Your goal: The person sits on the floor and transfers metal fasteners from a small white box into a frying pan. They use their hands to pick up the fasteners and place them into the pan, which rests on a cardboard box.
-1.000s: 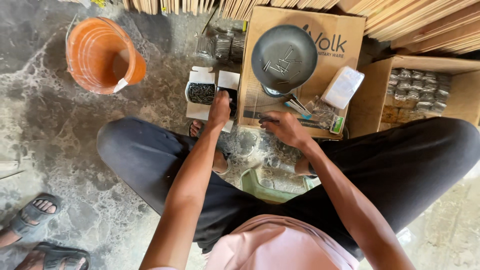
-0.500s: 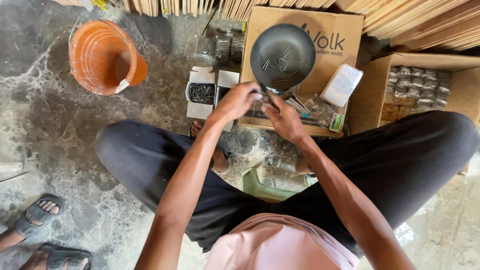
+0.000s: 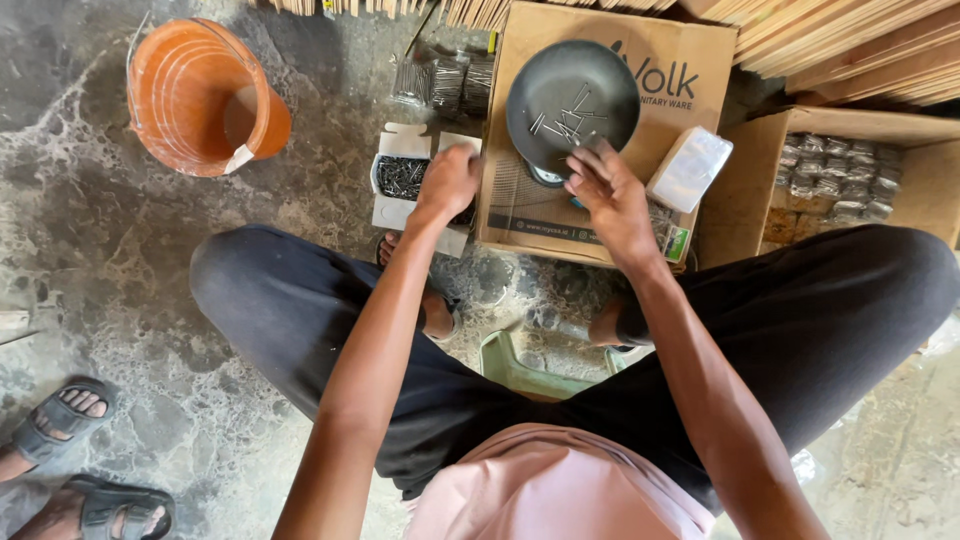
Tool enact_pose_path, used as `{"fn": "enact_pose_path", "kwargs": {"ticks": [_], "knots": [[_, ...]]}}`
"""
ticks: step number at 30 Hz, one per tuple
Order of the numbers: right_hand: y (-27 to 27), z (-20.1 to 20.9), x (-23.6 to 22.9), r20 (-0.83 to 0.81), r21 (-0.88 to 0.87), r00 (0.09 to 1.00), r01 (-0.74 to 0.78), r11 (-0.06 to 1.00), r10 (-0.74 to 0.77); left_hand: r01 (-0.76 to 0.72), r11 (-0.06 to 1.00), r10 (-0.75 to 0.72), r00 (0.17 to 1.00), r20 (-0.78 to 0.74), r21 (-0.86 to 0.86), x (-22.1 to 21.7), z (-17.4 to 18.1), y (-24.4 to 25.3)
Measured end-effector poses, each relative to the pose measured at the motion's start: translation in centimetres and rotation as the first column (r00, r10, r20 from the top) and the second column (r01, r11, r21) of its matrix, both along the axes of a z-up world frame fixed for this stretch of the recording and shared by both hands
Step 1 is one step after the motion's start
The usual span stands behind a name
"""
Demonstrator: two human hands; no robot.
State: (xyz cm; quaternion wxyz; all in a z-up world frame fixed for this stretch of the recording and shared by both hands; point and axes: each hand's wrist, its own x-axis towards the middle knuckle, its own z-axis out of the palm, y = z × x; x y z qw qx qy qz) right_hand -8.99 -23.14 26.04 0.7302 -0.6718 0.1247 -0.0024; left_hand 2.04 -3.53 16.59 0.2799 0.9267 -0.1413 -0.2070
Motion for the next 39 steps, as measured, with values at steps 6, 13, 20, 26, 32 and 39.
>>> {"fn": "enact_pose_path", "kwargs": {"ticks": [6,13,20,26,32,39], "knots": [[0.1,-2.7,-0.9,0.048,-0.101,0.995,-0.080,0.992,0.086,0.077,0.995,-0.058,0.965,-0.255,0.064,-2.2,-7.3,1.8],[0.5,-2.1,-0.7,-0.165,-0.005,0.949,-0.274,0.962,0.269,-0.088,0.974,0.031,0.963,-0.267,-0.207,0.7,-12.2,2.9],[0.3,-3.1,-0.9,-0.240,0.013,0.931,-0.282,0.959,0.276,0.080,0.977,-0.016,0.951,-0.310,0.195,-1.1,-15.8,3.1],[0.4,-2.9,-0.9,-0.260,0.027,0.906,-0.337,0.941,0.332,0.114,0.966,-0.060,0.972,-0.229,0.233,-1.7,-18.0,3.2],[1.0,-2.6,-1.3,-0.247,0.010,0.883,-0.410,0.912,0.400,0.132,0.948,-0.048,0.959,-0.279,0.289,-1.6,-16.4,2.1],[2.0,-1.3,-1.3,-0.289,-0.110,0.847,-0.493,0.863,0.447,0.079,0.967,-0.022,0.973,-0.231,0.241,-1.6,-17.6,2.4]]}}
